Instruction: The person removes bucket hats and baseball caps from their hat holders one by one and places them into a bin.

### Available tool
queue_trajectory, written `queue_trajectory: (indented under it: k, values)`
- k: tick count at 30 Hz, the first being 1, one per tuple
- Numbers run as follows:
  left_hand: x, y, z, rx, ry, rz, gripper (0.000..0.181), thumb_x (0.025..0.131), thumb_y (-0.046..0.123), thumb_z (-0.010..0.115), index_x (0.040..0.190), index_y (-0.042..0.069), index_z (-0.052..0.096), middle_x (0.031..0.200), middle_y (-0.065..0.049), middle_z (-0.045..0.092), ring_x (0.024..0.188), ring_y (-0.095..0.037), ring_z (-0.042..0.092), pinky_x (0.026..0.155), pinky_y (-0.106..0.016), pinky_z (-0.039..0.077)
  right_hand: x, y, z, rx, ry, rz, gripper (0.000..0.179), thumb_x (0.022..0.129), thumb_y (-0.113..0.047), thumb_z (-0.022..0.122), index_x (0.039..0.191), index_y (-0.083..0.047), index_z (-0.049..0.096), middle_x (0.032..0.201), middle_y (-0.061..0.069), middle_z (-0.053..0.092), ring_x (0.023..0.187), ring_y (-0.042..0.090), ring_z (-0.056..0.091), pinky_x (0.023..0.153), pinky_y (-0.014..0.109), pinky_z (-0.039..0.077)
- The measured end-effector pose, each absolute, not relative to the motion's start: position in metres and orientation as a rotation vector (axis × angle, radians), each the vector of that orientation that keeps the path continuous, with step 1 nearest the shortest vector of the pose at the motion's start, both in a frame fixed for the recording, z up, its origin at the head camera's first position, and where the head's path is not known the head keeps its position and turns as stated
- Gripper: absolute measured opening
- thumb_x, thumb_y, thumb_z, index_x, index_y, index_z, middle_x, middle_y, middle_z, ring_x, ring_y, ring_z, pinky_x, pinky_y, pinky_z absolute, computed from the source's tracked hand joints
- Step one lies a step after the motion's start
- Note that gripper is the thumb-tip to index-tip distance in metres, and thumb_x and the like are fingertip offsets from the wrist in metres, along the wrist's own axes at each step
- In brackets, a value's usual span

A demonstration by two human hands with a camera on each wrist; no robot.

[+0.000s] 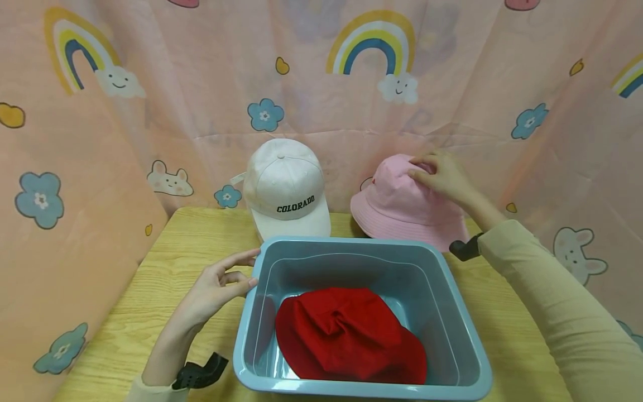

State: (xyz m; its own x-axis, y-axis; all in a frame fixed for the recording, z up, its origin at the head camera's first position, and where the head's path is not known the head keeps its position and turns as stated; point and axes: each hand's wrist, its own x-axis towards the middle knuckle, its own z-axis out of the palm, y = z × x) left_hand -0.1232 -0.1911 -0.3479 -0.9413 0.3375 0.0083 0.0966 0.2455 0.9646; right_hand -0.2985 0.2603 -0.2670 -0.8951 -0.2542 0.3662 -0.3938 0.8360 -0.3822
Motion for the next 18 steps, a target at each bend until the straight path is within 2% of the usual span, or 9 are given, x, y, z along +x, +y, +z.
queue_trajectory:
  k: [7,13,18]
  values:
    - [-0.1232,-0.1909,-0.3471,0.405,2.32,1.763,0.056,0.091,0.017,0.066,0.142,0.011,0.046,0.133,-0.018,0.049,0.08,-0.011,0.065,0.083,-0.033,0.049,-0.2952,0.2573,-0.266,0.448,-2.705,0.607,0.035,0.089,-0.019,0.065,0.116,0.002,0.066,0.111,0.024,0.061,0.104,0.039,0.053,0.083,0.047,0.038]
    - [-0.1233,-0.1907,-0.3475,0.41,2.317,1.764,0.055,0.091,0.017,0.065,0.142,0.011,0.046,0.133,-0.018,0.049,0.08,-0.011,0.065,0.083,-0.033,0.05,-0.2938,0.2576,-0.2686,0.444,-2.651,0.604,0.027,0.088,-0.01,0.063,0.111,0.003,0.069,0.102,0.021,0.063,0.09,0.034,0.053,0.074,0.041,0.037]
    - [-0.123,-0.1906,-0.3479,0.422,2.308,1.775,0.055,0.091,0.016,0.065,0.142,0.01,0.045,0.134,-0.019,0.048,0.081,-0.011,0.066,0.082,-0.03,0.052,-0.2917,0.257,-0.2687,0.461,-2.614,0.578,0.023,0.085,-0.003,0.061,0.106,0.004,0.07,0.1,0.02,0.065,0.088,0.035,0.058,0.075,0.044,0.043]
